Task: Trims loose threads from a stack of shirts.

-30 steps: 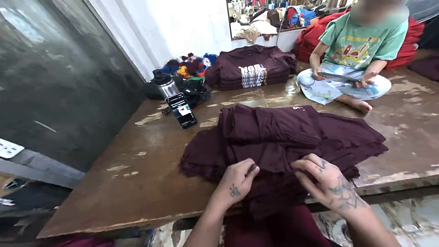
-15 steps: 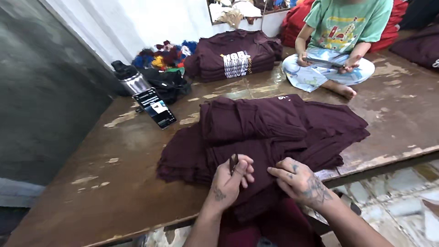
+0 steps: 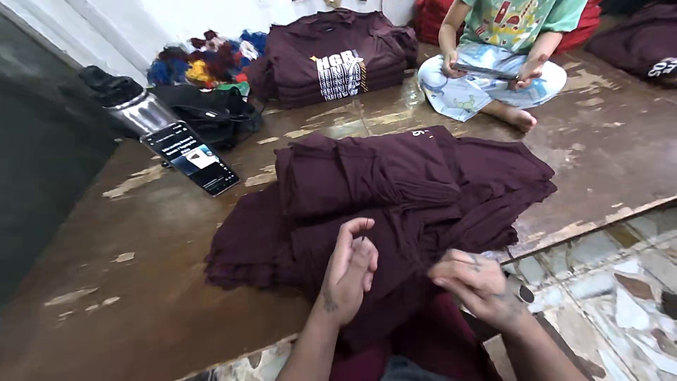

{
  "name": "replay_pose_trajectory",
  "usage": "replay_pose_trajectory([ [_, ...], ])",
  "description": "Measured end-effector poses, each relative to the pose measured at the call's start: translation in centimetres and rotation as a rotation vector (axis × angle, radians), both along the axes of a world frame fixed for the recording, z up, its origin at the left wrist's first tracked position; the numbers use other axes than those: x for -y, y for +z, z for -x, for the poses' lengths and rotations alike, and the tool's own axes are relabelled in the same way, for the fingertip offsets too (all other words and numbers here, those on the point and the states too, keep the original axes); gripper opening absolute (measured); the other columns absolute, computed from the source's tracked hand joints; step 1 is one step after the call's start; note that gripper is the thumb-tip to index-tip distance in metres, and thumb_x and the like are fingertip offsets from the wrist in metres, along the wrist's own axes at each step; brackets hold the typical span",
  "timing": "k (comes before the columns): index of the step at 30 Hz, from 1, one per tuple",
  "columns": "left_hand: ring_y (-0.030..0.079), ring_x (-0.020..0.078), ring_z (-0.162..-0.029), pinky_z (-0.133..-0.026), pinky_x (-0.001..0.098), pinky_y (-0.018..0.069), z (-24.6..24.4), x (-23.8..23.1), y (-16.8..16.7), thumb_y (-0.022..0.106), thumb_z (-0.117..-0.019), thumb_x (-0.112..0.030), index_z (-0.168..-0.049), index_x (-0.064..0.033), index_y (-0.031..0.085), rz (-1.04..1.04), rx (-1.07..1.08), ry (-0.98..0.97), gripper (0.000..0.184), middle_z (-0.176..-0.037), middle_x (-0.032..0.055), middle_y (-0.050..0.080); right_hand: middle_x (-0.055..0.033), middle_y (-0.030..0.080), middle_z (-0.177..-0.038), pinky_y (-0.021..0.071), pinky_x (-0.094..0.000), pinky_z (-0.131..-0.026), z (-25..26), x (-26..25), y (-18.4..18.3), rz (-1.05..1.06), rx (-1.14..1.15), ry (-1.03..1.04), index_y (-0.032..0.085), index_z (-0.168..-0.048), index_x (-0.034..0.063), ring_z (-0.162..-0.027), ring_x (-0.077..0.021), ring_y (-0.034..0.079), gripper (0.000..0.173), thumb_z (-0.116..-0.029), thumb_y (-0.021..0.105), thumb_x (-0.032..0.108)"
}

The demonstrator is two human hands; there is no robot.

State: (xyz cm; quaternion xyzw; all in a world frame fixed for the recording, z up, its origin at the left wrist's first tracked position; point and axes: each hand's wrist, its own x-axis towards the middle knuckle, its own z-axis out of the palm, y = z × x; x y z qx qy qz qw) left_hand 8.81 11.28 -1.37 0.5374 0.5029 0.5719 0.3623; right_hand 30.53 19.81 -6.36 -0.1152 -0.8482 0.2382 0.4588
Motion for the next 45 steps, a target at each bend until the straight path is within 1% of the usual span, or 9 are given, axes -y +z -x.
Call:
replay_pose_trajectory([
  [4, 0.057, -0.0044, -0.062, -0.051, 0.0122, 0.0468, 0.2, 0.5, -1.1, 0.039, -0.1089, -0.037, -0.125, -0.0072, 0.040, -0.062, 0.069, -0.016, 0.034, -0.088, -0.0121, 0.064, -0.0081, 0.068, -0.082, 0.0535, -0.0194, -0.073, -3.1, 0.0, 0.0, 0.114, 0.142, 0.018, 0.068, -0.094, 0.0044, -0.077, -0.0085, 0.066, 0.035, -0.1071, 0.052, 0.033],
  [7, 0.066, -0.0014, -0.068, -0.054, 0.0142, 0.0521, 0.0, 0.3, -1.1, 0.040, -0.1097, -0.035, -0.126, -0.0075, 0.042, -0.037, 0.041, -0.025, 0.032, -0.094, -0.0100, 0.071, -0.0106, 0.070, -0.086, 0.0550, -0.0218, -0.073, -2.3, 0.2, 1.5, 0.104, 0.157, -0.028, 0.069, -0.110, 0.0014, -0.078, -0.0109, 0.066, 0.044, -0.1054, 0.053, 0.042],
  [12, 0.065, -0.0026, -0.069, -0.057, 0.0146, 0.0523, -0.2, 0.5, -0.9, 0.039, -0.1089, -0.043, -0.124, -0.0036, 0.046, -0.039, -0.070, -0.034, 0.042, -0.091, -0.0087, 0.071, -0.0138, 0.071, -0.092, 0.0555, -0.0215, -0.077, 0.8, 0.7, 2.2, 0.047, 0.011, -0.109, 0.068, -0.109, 0.0005, -0.083, -0.0136, 0.068, 0.035, -0.1041, 0.057, 0.033],
  [17, 0.064, -0.0012, -0.068, -0.057, 0.0159, 0.0523, -0.2, 0.7, -1.0, 0.037, -0.1073, -0.031, -0.127, -0.0015, 0.042, -0.059, -0.106, -0.047, 0.036, -0.091, -0.0085, 0.070, -0.0152, 0.073, -0.093, 0.0583, -0.0295, -0.079, 3.3, 1.4, 1.3, -0.015, 0.053, -0.181, 0.069, -0.098, 0.0010, -0.088, -0.0223, 0.072, 0.031, -0.0956, 0.064, 0.031],
  [21, 0.063, -0.0024, -0.071, -0.059, 0.0151, 0.0510, -0.2, 0.8, -1.2, 0.040, -0.1051, -0.025, -0.131, 0.0024, 0.042, -0.091, -0.163, -0.055, 0.038, -0.094, -0.0078, 0.069, -0.0148, 0.073, -0.091, 0.0579, -0.0280, -0.079, 3.1, 1.1, 0.5, 0.002, 0.092, -0.191, 0.071, -0.096, 0.0007, -0.086, -0.0224, 0.072, 0.022, -0.0926, 0.067, 0.022],
  [25, 0.062, 0.0013, -0.076, -0.066, 0.0184, 0.0528, -0.4, 0.9, -1.0, 0.047, -0.1050, -0.024, -0.135, 0.0121, 0.051, -0.090, -0.340, -0.041, 0.047, -0.096, 0.0032, 0.068, -0.0122, 0.074, -0.086, 0.0579, -0.0277, -0.077, 1.9, 0.9, 0.8, -0.021, 0.058, -0.130, 0.073, -0.089, 0.0026, -0.082, -0.0202, 0.072, 0.016, -0.0954, 0.060, 0.010],
  [29, 0.068, 0.0116, -0.089, -0.079, 0.0265, 0.0564, -0.2, 2.0, -0.3, 0.052, -0.0991, -0.020, -0.133, 0.0052, 0.061, -0.048, -0.621, -0.004, 0.043, -0.108, 0.0123, 0.071, -0.0109, 0.072, -0.087, 0.0563, -0.0303, -0.077, 0.4, 0.9, 1.5, -0.073, 0.100, -0.113, 0.070, -0.090, 0.0057, -0.084, -0.0207, 0.070, 0.023, -0.1006, 0.052, 0.014],
  [36, 0.068, 0.0195, -0.083, -0.071, 0.0321, 0.0579, 0.2, 2.6, 0.5, 0.061, -0.0893, -0.012, -0.124, -0.0015, 0.071, -0.110, -0.791, -0.090, 0.037, -0.107, 0.0137, 0.069, -0.0108, 0.067, -0.086, 0.0550, -0.0267, -0.077, 1.2, 1.1, 1.2, -0.062, 0.041, -0.123, 0.063, -0.094, 0.0045, -0.084, -0.0186, 0.067, 0.024, -0.1044, 0.046, 0.017],
  [45, 0.069, 0.0214, -0.082, -0.068, 0.0336, 0.0580, 0.2, 2.5, 0.0, 0.060, -0.0926, -0.013, -0.125, -0.0062, 0.073, -0.192, -0.839, -0.058, 0.035, -0.102, 0.0129, 0.070, -0.0092, 0.064, -0.088, 0.0538, -0.0208, -0.080, 1.7, 1.4, 0.6, -0.039, -0.052, -0.117, 0.058, -0.096, 0.0049, -0.086, -0.0131, 0.065, 0.026, -0.1081, 0.044, 0.023],
])
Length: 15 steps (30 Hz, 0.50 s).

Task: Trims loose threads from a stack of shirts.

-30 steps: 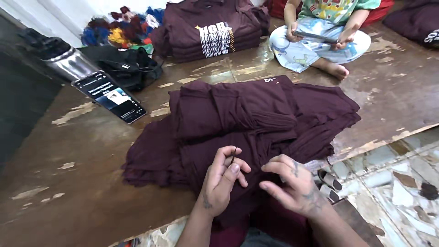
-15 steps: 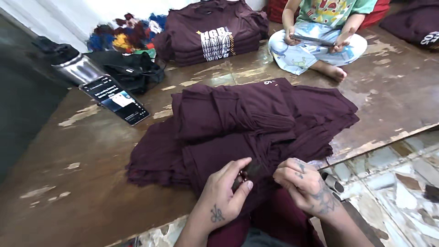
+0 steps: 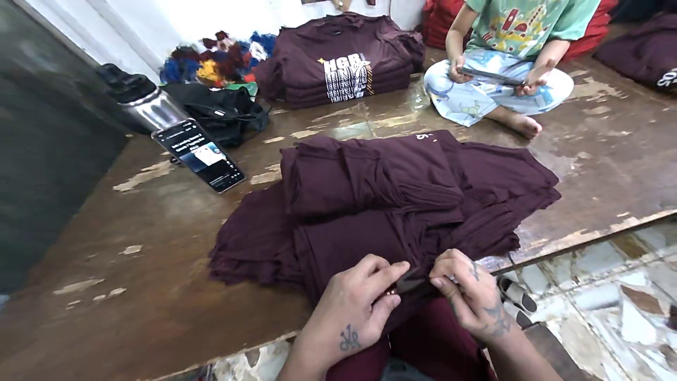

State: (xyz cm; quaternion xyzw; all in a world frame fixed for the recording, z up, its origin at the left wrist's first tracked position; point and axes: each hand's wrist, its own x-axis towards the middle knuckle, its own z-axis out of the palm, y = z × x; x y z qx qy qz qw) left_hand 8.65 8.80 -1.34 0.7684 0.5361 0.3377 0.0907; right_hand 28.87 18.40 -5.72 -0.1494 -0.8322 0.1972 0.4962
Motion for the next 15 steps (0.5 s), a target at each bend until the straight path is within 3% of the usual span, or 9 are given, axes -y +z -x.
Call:
replay_pose_trajectory([
  [3, 0.071, 0.0206, -0.078, -0.067, 0.0325, 0.0583, -0.3, -0.2, -0.4, 0.057, -0.0961, -0.010, -0.122, -0.0046, 0.074, -0.070, 0.022, 0.055, 0.032, -0.096, 0.0121, 0.073, -0.0076, 0.061, -0.091, 0.0535, -0.0191, -0.082, -0.1, 0.2, -0.1, 0.044, -0.041, 0.062, 0.055, -0.098, 0.0063, -0.089, -0.0098, 0.065, 0.027, -0.1099, 0.043, 0.028],
  [6, 0.067, 0.0109, -0.083, -0.073, 0.0241, 0.0569, -0.2, 0.0, 0.0, 0.054, -0.0992, -0.013, -0.131, 0.0045, 0.064, 0.066, 0.324, 0.115, 0.038, -0.104, 0.0115, 0.071, -0.0082, 0.061, -0.083, 0.0551, -0.0256, -0.081, -0.5, -0.4, 0.1, 0.066, -0.103, 0.174, 0.055, -0.088, 0.0062, -0.086, -0.0135, 0.066, 0.044, -0.1117, 0.037, 0.038],
  [8, 0.065, 0.0031, -0.077, -0.062, 0.0192, 0.0563, -0.2, -0.1, 0.0, 0.056, -0.0984, -0.013, -0.136, 0.0068, 0.055, 0.142, 0.545, 0.129, 0.043, -0.103, 0.0050, 0.067, -0.0100, 0.064, -0.080, 0.0550, -0.0276, -0.079, -0.1, -1.3, 1.1, 0.026, -0.065, 0.141, 0.060, -0.086, 0.0051, -0.082, -0.0160, 0.067, 0.048, -0.1103, 0.041, 0.041],
  [11, 0.065, 0.0024, -0.073, -0.058, 0.0190, 0.0555, -0.3, 0.0, 0.0, 0.056, -0.0968, -0.009, -0.138, 0.0078, 0.053, 0.169, 0.611, 0.139, 0.045, -0.101, 0.0031, 0.067, -0.0126, 0.071, -0.093, 0.0559, -0.0274, -0.083, 1.1, -2.2, 2.1, 0.020, 0.112, 0.073, 0.078, -0.101, 0.0065, -0.089, -0.0189, 0.069, 0.022, -0.0992, 0.063, 0.023],
  [13, 0.065, 0.0034, -0.074, -0.059, 0.0198, 0.0557, -0.3, 0.2, 0.1, 0.055, -0.0967, -0.008, -0.139, 0.0064, 0.053, 0.184, 0.595, 0.149, 0.045, -0.102, 0.0039, 0.067, -0.0148, 0.071, -0.093, 0.0579, -0.0324, -0.081, 2.0, -2.5, 1.8, -0.019, 0.187, 0.097, 0.079, -0.096, 0.0069, -0.087, -0.0245, 0.070, 0.016, -0.0930, 0.066, 0.015],
  [15, 0.065, 0.0045, -0.074, -0.059, 0.0206, 0.0553, -0.1, 0.4, 0.3, 0.055, -0.0968, -0.008, -0.140, 0.0054, 0.054, 0.197, 0.600, 0.152, 0.045, -0.102, 0.0046, 0.066, -0.0126, 0.070, -0.091, 0.0563, -0.0301, -0.080, 2.4, -2.6, 1.1, -0.102, 0.139, 0.118, 0.074, -0.090, 0.0079, -0.088, -0.0224, 0.068, 0.018, -0.0973, 0.060, 0.016],
])
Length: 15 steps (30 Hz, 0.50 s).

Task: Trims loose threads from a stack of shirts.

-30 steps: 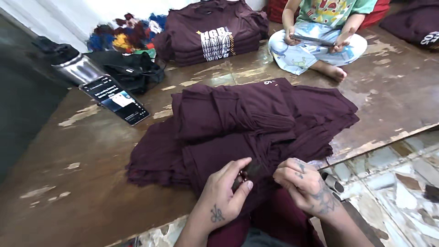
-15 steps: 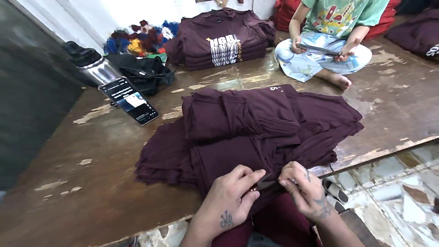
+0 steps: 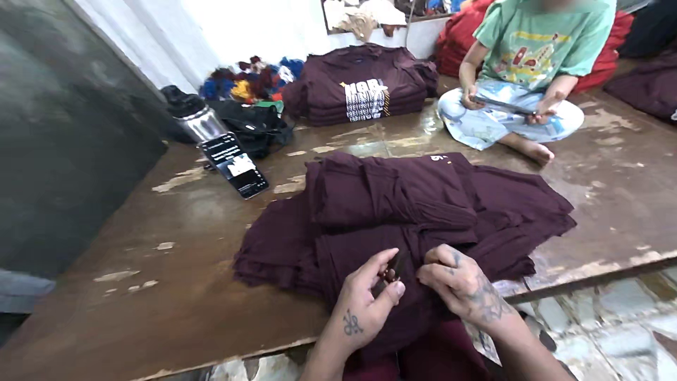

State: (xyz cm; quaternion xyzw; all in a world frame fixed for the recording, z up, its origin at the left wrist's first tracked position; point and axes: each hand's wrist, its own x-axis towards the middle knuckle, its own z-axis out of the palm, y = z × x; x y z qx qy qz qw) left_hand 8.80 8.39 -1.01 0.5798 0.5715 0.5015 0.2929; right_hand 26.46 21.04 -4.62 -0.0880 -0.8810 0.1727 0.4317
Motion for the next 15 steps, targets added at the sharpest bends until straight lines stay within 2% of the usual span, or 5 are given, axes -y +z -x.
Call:
replay_pose_trajectory([
  [4, 0.065, 0.0084, -0.081, -0.069, 0.0237, 0.0565, 0.4, 0.3, 0.1, 0.056, -0.0964, -0.009, -0.138, 0.0070, 0.056, -0.028, -0.045, -0.028, 0.044, -0.105, 0.0111, 0.068, -0.0084, 0.063, -0.102, 0.0522, -0.0221, -0.092, -1.0, 0.6, -1.2, 0.060, -0.005, 0.048, 0.058, -0.096, 0.0088, -0.104, -0.0128, 0.063, 0.029, -0.1089, 0.041, 0.028],
  [7, 0.065, 0.0125, -0.090, -0.082, 0.0268, 0.0557, 0.3, 0.2, 0.3, 0.057, -0.0956, -0.010, -0.136, 0.0077, 0.058, -0.043, -0.129, -0.050, 0.044, -0.109, 0.0153, 0.069, -0.0063, 0.064, -0.105, 0.0520, -0.0179, -0.092, -1.1, 0.8, -1.1, 0.113, -0.037, 0.035, 0.060, -0.099, 0.0093, -0.106, -0.0071, 0.063, 0.027, -0.1086, 0.046, 0.030],
  [11, 0.066, 0.0132, -0.085, -0.078, 0.0278, 0.0568, 0.1, 0.0, 0.5, 0.056, -0.0956, -0.009, -0.137, 0.0055, 0.058, 0.004, -0.137, -0.057, 0.044, -0.107, 0.0138, 0.069, -0.0111, 0.072, -0.097, 0.0566, -0.0299, -0.084, 0.2, 0.8, -0.9, -0.058, -0.017, -0.091, 0.077, -0.095, 0.0098, -0.092, -0.0196, 0.070, 0.019, -0.0977, 0.061, 0.020],
  [13, 0.066, 0.0132, -0.088, -0.080, 0.0278, 0.0565, 0.1, 0.2, 0.4, 0.056, -0.0955, -0.009, -0.138, 0.0046, 0.058, 0.013, -0.149, -0.053, 0.045, -0.109, 0.0137, 0.069, -0.0112, 0.072, -0.097, 0.0542, -0.0367, -0.086, 0.4, 0.9, -0.7, -0.123, -0.011, -0.110, 0.071, -0.091, 0.0097, -0.091, -0.0233, 0.069, 0.021, -0.1004, 0.054, 0.018],
  [15, 0.067, 0.0122, -0.091, -0.083, 0.0273, 0.0564, 0.3, 0.4, -0.3, 0.056, -0.0956, -0.010, -0.137, 0.0047, 0.059, -0.016, -0.144, -0.053, 0.045, -0.111, 0.0133, 0.070, -0.0112, 0.068, -0.100, 0.0518, -0.0330, -0.093, 0.1, 1.1, -0.8, -0.052, -0.021, -0.073, 0.064, -0.094, 0.0088, -0.099, -0.0214, 0.066, 0.025, -0.1058, 0.045, 0.021],
])
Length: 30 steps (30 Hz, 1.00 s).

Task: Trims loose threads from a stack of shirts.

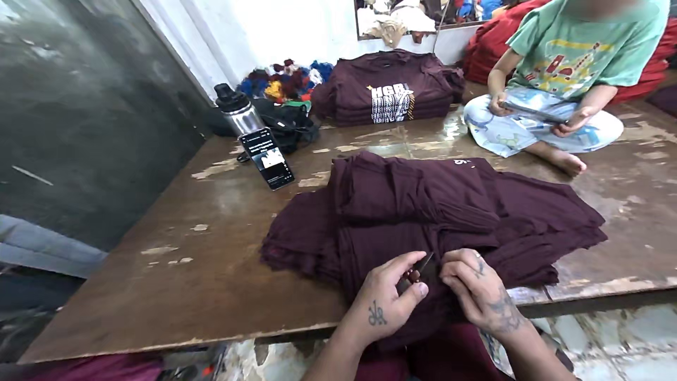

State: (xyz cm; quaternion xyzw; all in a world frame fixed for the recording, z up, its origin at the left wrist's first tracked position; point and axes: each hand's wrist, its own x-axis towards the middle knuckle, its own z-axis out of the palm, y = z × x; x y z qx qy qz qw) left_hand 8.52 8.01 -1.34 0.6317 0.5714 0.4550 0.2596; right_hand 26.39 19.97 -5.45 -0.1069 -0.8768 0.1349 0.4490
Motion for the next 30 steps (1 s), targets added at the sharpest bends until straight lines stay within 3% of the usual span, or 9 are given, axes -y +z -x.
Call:
replay_pose_trajectory([
  [4, 0.067, 0.0099, -0.094, -0.085, 0.0250, 0.0553, 0.2, 0.1, -1.1, 0.058, -0.0958, -0.014, -0.134, 0.0038, 0.062, -0.065, -0.039, -0.018, 0.043, -0.111, 0.0117, 0.070, -0.0115, 0.058, -0.109, 0.0478, -0.0209, -0.097, -1.0, 0.4, 0.1, 0.239, -0.028, 0.118, 0.054, -0.096, 0.0069, -0.110, -0.0125, 0.059, 0.032, -0.1104, 0.037, 0.030],
  [10, 0.069, 0.0193, -0.087, -0.075, 0.0345, 0.0581, -0.1, -0.2, -0.2, 0.060, -0.0911, -0.014, -0.126, -0.0025, 0.070, -0.116, -0.299, -0.068, 0.038, -0.106, 0.0122, 0.071, -0.0145, 0.055, -0.110, 0.0434, -0.0199, -0.102, -1.0, 0.8, 0.8, 0.328, -0.103, 0.149, 0.054, -0.094, 0.0047, -0.113, -0.0123, 0.056, 0.035, -0.1105, 0.038, 0.032],
  [14, 0.072, 0.0212, -0.080, -0.067, 0.0358, 0.0581, -0.3, -0.5, -0.6, 0.058, -0.0955, -0.013, -0.124, -0.0066, 0.074, -0.237, -0.388, -0.049, 0.034, -0.098, 0.0109, 0.074, -0.0089, 0.054, -0.113, 0.0411, -0.0178, -0.104, -0.7, 1.2, 0.7, 0.344, -0.171, 0.143, 0.054, -0.094, 0.0077, -0.118, -0.0066, 0.053, 0.036, -0.1109, 0.039, 0.036],
  [19, 0.068, 0.0136, -0.084, -0.076, 0.0269, 0.0574, -0.3, -0.3, -0.2, 0.054, -0.0993, -0.013, -0.133, 0.0042, 0.064, -0.094, -0.115, 0.032, 0.039, -0.103, 0.0131, 0.071, -0.0087, 0.055, -0.113, 0.0424, -0.0207, -0.105, -0.6, 1.2, 0.8, 0.321, -0.176, 0.197, 0.052, -0.087, 0.0087, -0.120, -0.0087, 0.054, 0.049, -0.1109, 0.032, 0.046],
  [22, 0.065, 0.0039, -0.076, -0.061, 0.0195, 0.0553, -0.3, -0.5, -0.1, 0.055, -0.0979, -0.010, -0.137, 0.0077, 0.055, -0.023, 0.139, 0.110, 0.043, -0.102, 0.0056, 0.068, -0.0174, 0.063, -0.125, 0.0434, -0.0386, -0.110, 0.0, 1.1, 1.0, 0.176, -0.032, 0.076, 0.072, -0.104, 0.0138, -0.128, -0.0267, 0.056, 0.041, -0.1050, 0.049, 0.048],
  [23, 0.064, 0.0027, -0.073, -0.059, 0.0185, 0.0544, -0.4, -0.5, -0.1, 0.055, -0.0975, -0.009, -0.138, 0.0078, 0.054, -0.015, 0.174, 0.123, 0.043, -0.100, 0.0036, 0.067, -0.0210, 0.067, -0.123, 0.0454, -0.0489, -0.108, 0.2, 1.0, 0.9, 0.118, -0.003, 0.052, 0.076, -0.102, 0.0144, -0.125, -0.0363, 0.060, 0.028, -0.1011, 0.059, 0.037],
  [24, 0.063, 0.0022, -0.073, -0.059, 0.0179, 0.0539, -0.3, -0.4, -0.2, 0.054, -0.0976, -0.009, -0.138, 0.0079, 0.054, -0.009, 0.192, 0.120, 0.044, -0.100, 0.0025, 0.066, -0.0188, 0.070, -0.118, 0.0459, -0.0503, -0.106, 0.1, 1.0, 0.7, 0.092, -0.011, 0.050, 0.074, -0.097, 0.0143, -0.122, -0.0369, 0.061, 0.021, -0.0996, 0.061, 0.030],
  [27, 0.063, 0.0004, -0.076, -0.061, 0.0164, 0.0541, 0.4, 0.2, -0.3, 0.053, -0.1005, -0.013, -0.138, 0.0077, 0.055, -0.042, 0.219, 0.081, 0.043, -0.101, 0.0011, 0.066, -0.0008, 0.065, -0.100, 0.0497, -0.0307, -0.103, -3.1, 1.2, 1.0, 0.153, -0.138, 0.144, 0.064, -0.098, 0.0150, -0.111, -0.0121, 0.063, 0.026, -0.1074, 0.052, 0.036],
  [30, 0.060, -0.0013, -0.082, -0.070, 0.0151, 0.0511, 1.3, 1.2, -0.6, 0.053, -0.1048, -0.032, -0.136, 0.0063, 0.058, -0.120, 0.108, 0.059, 0.050, -0.107, 0.0050, 0.067, -0.0022, 0.055, -0.072, 0.0536, -0.0260, -0.081, -5.9, 2.9, 1.4, 0.254, -0.045, 0.336, 0.052, -0.078, 0.0126, -0.077, -0.0105, 0.062, 0.048, -0.1096, 0.039, 0.046],
])
